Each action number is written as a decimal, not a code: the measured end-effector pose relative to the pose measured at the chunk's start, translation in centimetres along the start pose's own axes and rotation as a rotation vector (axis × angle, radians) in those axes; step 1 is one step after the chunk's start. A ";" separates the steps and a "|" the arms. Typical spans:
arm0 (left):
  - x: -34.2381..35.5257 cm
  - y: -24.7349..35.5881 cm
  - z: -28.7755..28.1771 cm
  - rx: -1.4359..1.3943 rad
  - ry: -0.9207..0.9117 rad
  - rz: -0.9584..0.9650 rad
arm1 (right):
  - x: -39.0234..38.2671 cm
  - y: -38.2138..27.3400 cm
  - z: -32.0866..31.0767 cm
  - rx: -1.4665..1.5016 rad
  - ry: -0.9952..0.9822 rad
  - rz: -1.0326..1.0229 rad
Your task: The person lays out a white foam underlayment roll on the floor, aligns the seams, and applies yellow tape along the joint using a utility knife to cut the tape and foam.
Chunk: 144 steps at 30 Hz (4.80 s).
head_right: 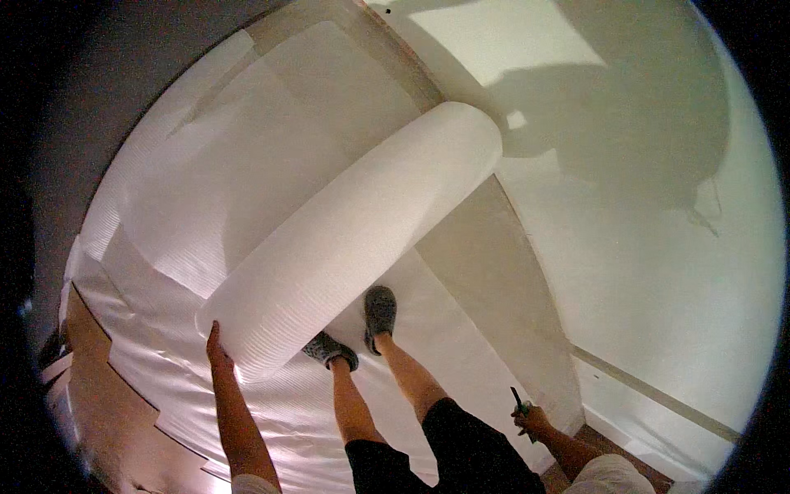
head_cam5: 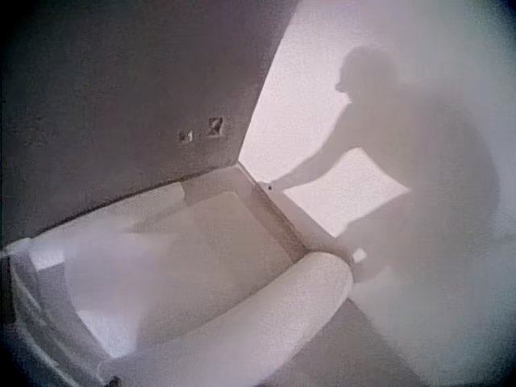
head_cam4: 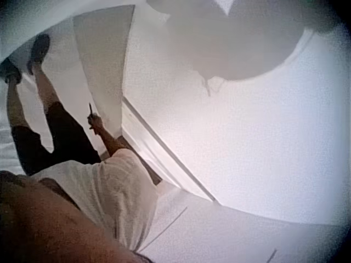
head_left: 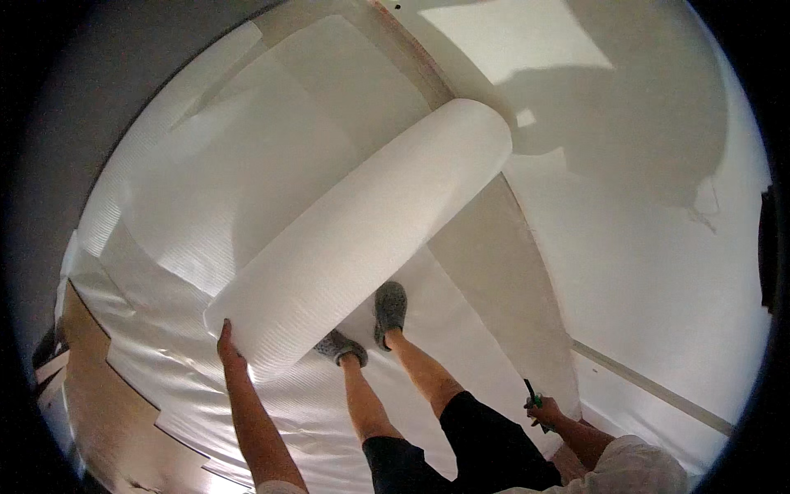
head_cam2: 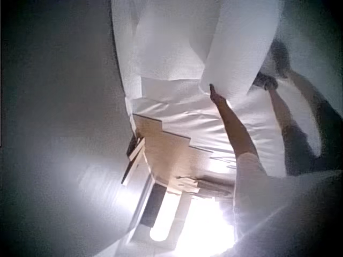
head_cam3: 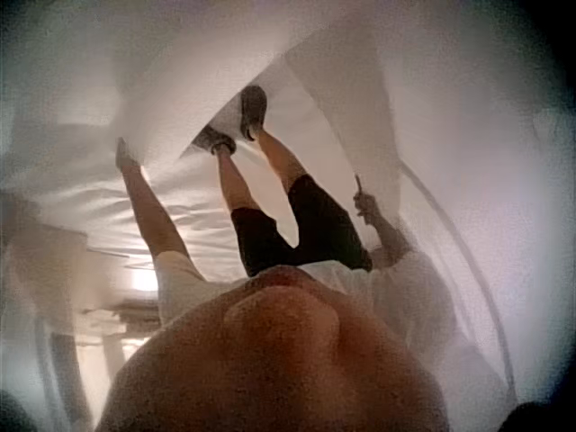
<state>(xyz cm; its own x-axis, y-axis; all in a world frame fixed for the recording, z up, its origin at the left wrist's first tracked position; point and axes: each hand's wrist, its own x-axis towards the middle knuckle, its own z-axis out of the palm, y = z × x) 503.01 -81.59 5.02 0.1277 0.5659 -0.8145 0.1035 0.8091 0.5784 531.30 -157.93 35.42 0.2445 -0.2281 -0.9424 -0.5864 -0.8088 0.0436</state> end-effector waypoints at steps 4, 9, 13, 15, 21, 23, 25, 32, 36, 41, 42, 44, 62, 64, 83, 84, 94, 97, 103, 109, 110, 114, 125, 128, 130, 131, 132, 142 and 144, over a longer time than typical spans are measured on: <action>0.9 15.4 5.1 -0.161 0.078 0.160 | -6.4 -7.7 -1.2 -0.372 -0.060 -0.153; 1.7 45.3 10.8 -0.121 0.004 0.345 | -19.9 -24.0 1.0 0.033 0.025 -0.207; 1.6 57.1 6.2 -0.087 0.209 0.341 | -25.8 -35.2 7.0 -0.026 0.070 -0.180; 0.3 51.4 2.9 -0.180 0.243 0.281 | -25.7 -32.5 5.5 -0.125 0.076 -0.171; -4.7 49.1 5.2 -0.222 0.374 0.189 | -30.7 -36.7 9.0 -0.119 -0.016 -0.016; -5.2 49.9 7.7 -0.474 0.200 0.160 | -31.8 -37.4 8.6 -0.232 -0.018 -0.016; -6.5 52.9 10.5 -0.395 0.210 0.198 | -32.9 -37.2 7.2 -0.343 -0.026 -0.041; -2.6 70.8 8.6 -0.128 0.319 0.453 | -36.8 -53.6 13.0 -0.234 0.096 -0.057; -2.2 68.4 0.3 -0.131 0.285 0.568 | -37.1 -55.8 14.3 -0.279 0.094 -0.173; 3.4 66.8 0.4 -0.408 0.266 0.286 | -36.9 -57.6 17.8 -0.173 0.053 -0.104; 4.1 65.7 0.7 -0.484 0.232 0.275 | -38.1 -59.0 18.7 -0.185 0.041 -0.088; 6.8 65.5 0.4 -0.576 0.181 0.314 | -38.2 -61.3 19.6 -0.276 0.029 -0.095; 11.3 54.4 -18.9 1.070 0.201 0.299 | -38.9 -63.9 21.8 -0.030 0.010 -0.109; 7.6 54.7 -22.5 1.472 0.089 1.096 | -36.9 -65.5 23.8 -0.042 -0.096 -0.236; -38.6 65.4 -31.4 0.166 -0.296 -0.632 | -45.9 -76.5 24.6 0.245 0.114 -0.586; -38.3 65.1 -31.8 0.237 -0.313 -0.642 | -44.4 -74.1 24.0 0.227 0.198 -0.613; -21.4 88.2 -54.2 0.252 -0.299 -0.183 | -58.9 -73.0 47.9 -0.087 0.366 -0.645; -15.9 104.6 -59.2 0.813 -0.168 0.193 | -68.0 -78.6 57.8 0.124 0.209 -0.552; -12.6 120.8 -44.7 0.667 -0.101 0.415 | -73.8 -80.0 64.7 0.149 0.107 -0.586; -14.8 122.5 -29.7 1.044 -0.437 0.409 | -69.8 -79.8 65.6 0.264 0.176 -0.362; -13.5 121.5 -30.7 1.006 -0.495 0.385 | -69.4 -80.7 66.4 0.357 0.162 -0.295; -13.3 123.8 -26.3 1.372 -0.646 0.185 | -65.1 -83.7 67.8 0.383 0.174 -0.331; 0.2 147.9 4.6 1.963 -0.676 0.662 | -65.4 -108.8 65.6 0.519 0.456 -0.475; 0.0 150.5 19.7 1.837 -0.695 0.660 | -70.5 -116.9 58.0 0.749 0.311 -0.423; 1.0 149.2 26.2 1.563 -0.825 0.473 | -71.0 -117.8 55.9 0.667 0.502 -0.475; 1.3 149.2 28.1 1.642 -0.899 0.463 | -71.8 -118.7 55.5 0.781 0.576 -0.414; 0.4 149.2 29.6 1.719 -0.968 0.451 | -73.3 -118.4 54.8 0.875 0.547 -0.368; 9.1 161.3 59.4 1.892 -1.410 0.154 | -83.7 -129.9 58.3 1.725 0.799 0.256; 12.7 162.3 68.1 1.936 -1.474 0.201 | -85.2 -132.9 63.8 1.941 0.875 0.326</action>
<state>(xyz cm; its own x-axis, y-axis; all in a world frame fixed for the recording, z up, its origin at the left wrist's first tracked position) 588.61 46.15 91.65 0.4593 -0.5253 -0.7163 0.2905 -0.6732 0.6800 539.14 3.59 88.76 -0.1355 -0.7922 -0.5950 -0.3739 0.5970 -0.7097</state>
